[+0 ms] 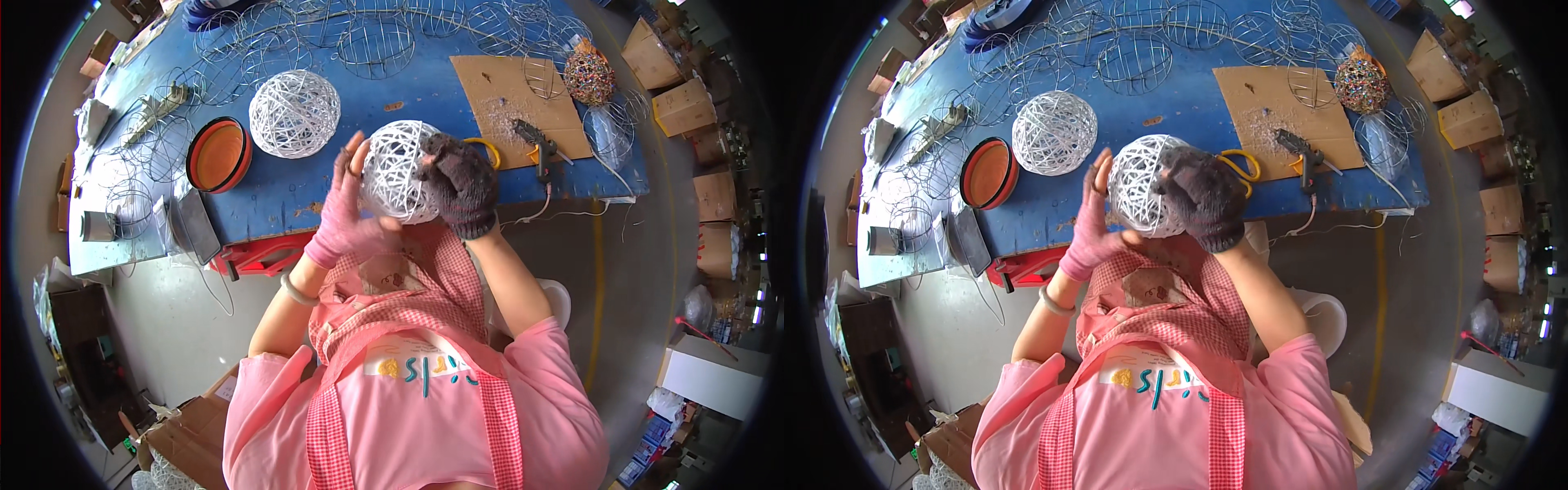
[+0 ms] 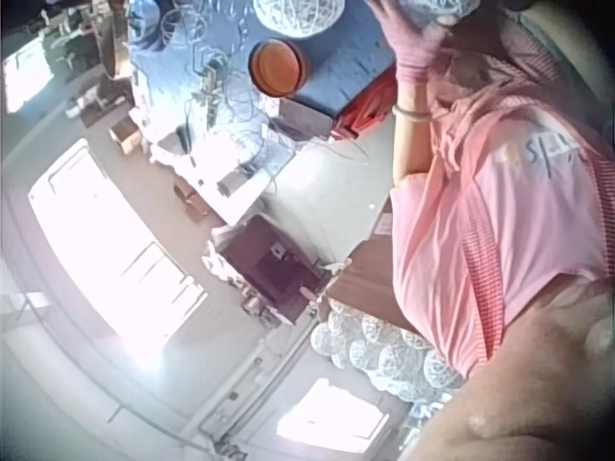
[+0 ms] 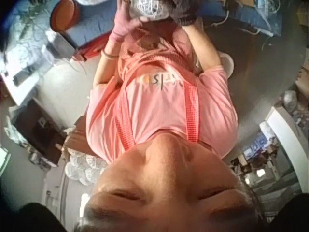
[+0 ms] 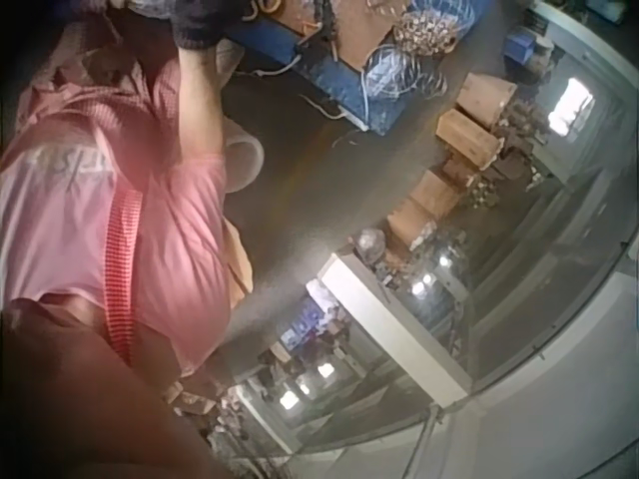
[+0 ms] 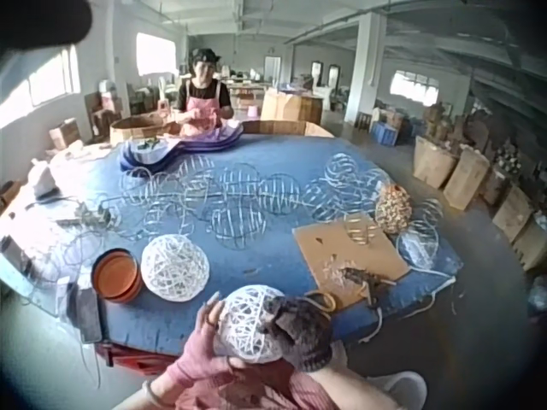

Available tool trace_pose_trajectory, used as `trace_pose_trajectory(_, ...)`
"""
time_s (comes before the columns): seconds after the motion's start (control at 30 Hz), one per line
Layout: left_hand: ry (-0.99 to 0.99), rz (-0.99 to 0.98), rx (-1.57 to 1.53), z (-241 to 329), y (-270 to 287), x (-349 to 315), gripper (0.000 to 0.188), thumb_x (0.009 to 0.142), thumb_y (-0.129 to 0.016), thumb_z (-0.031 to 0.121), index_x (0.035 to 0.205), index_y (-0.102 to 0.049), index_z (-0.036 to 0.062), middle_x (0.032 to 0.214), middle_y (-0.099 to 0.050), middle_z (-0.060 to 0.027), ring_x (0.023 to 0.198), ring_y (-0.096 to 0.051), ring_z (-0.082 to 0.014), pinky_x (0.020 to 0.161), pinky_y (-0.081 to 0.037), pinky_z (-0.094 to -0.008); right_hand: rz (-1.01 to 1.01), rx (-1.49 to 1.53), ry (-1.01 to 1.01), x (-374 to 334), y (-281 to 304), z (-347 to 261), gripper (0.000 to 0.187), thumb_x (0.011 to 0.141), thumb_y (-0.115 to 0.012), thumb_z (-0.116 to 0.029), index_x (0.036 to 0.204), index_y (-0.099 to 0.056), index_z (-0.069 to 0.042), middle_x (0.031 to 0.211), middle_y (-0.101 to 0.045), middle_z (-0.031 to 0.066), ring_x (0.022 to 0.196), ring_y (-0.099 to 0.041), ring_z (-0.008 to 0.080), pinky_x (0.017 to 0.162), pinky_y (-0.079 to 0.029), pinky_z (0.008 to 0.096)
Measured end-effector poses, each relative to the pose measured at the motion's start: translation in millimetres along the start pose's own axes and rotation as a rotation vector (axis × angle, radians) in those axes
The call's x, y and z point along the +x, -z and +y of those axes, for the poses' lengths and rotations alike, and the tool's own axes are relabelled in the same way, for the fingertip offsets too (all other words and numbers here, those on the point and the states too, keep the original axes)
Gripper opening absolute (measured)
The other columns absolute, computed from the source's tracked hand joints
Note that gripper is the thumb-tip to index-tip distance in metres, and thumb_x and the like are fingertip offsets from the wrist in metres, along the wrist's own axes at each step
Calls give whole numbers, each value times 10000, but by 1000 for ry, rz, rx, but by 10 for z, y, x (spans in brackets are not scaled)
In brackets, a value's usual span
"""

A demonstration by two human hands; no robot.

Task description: Manufacturing decorative string balls by winding material and using a glue gun.

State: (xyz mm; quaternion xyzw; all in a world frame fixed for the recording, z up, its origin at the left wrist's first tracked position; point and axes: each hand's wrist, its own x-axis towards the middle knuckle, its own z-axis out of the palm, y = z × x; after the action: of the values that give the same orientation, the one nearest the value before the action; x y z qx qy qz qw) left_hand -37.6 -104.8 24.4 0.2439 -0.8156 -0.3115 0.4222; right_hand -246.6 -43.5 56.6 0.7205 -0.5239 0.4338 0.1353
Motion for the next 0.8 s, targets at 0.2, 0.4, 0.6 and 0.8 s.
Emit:
trace_pose_trajectory(0.2,51,-192,66,256,104,409,981,617,-818,571,1399,-462,96,1445,-416,-181,1342,-376,-418,1093,-353,-492,-50,129,-20,73,92,-179,127,867,-671,-126,992,-669,-107,1042,-694,108,975,-658,326,865,-530,423)
trace_pose_trajectory(0.4,13,-125,103,289,87,299,929,639,-797,594,1343,-496,67,1387,-461,-205,1306,-405,-415,1079,-360,-516,-30,391,-341,390,215,224,200,927,-625,-277,920,-707,-94,909,-708,83,814,-694,259,709,-542,342)
trace_pose_trajectory(0.6,7,-129,122,294,57,225,942,643,-790,613,1348,-495,63,1403,-448,-206,1324,-383,-439,1083,-354,-524,-43,78,-102,697,177,510,161,937,-578,-226,985,-693,-124,902,-686,77,797,-679,260,684,-548,348)
trace_pose_trajectory(0.8,13,-110,121,286,80,175,949,646,-788,619,1354,-488,64,1412,-441,-198,1340,-370,-442,1089,-348,-535,-300,-32,-291,595,-112,601,216,940,-565,-273,1009,-685,-106,963,-698,103,878,-678,286,757,-538,353)
